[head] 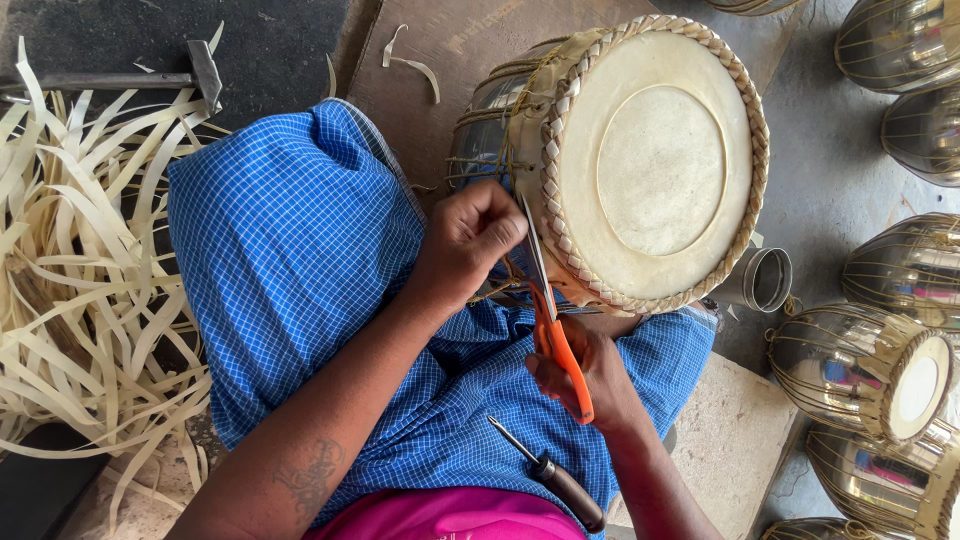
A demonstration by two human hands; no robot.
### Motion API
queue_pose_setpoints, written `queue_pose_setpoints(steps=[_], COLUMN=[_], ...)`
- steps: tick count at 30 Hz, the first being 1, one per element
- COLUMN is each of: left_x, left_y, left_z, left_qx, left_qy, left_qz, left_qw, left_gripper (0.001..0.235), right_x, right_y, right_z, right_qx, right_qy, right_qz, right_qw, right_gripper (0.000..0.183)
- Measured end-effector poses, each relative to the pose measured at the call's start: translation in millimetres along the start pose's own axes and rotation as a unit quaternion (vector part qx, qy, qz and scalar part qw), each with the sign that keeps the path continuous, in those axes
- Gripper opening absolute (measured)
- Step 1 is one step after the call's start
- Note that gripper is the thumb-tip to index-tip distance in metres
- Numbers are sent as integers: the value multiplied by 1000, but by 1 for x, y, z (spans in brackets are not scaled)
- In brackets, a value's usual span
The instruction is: The person trims leather strips and secures the head of a drum by hand and with a pointed tool while sitting on the floor. They use scissors to cut excess material around the rim.
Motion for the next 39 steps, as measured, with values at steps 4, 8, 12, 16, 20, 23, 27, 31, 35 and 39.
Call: queue_pose_setpoints(steps=[4,8,12,16,20,23,27,31,35,39], left_x=[7,7,-8,-12,-18,-29,-39,-48,-45,-30], left_y=[4,22,52,51,33,22,6,-4,1,31], left_z=[-22,-23,5,8,10,20,40,61,65,45], left_qx=[157,272,448,431,439,425,389,372,333,216], left_qy=[148,191,144,98,61,29,-30,-137,-213,-165], left_qz=[-2,35,194,177,74,75,67,28,8,44], left_qw=[976,943,861,879,893,902,918,918,919,961], left_gripper=[38,10,50,34,8,5,6,23,15,9], right_x=[-12,-28,-34,-31,-31,-28,-14,-1,2,6], right_y=[23,44,62,45,19,24,44,53,51,55], right_z=[1,-12,-43,-55,-55,-71,-106,-139,-153,-157], right_qx=[67,204,215,326,298,284,309,351,366,359], right_qy=[12,38,198,239,260,314,318,294,287,289], right_qz=[-51,-195,-177,-171,-203,-191,-191,-225,-269,-247], right_qw=[996,959,940,899,896,886,876,860,843,852], right_gripper=[26,23,27,30,29,29,31,34,45,50])
Point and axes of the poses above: each hand's wrist, its own x-axis towards the middle knuckle, its own z-axis out of the palm, y = z × x, the point moved 7 cm from there along x, towards the middle knuckle, and after that the axes turned 2 degrees about x, right-handed, at the moved point
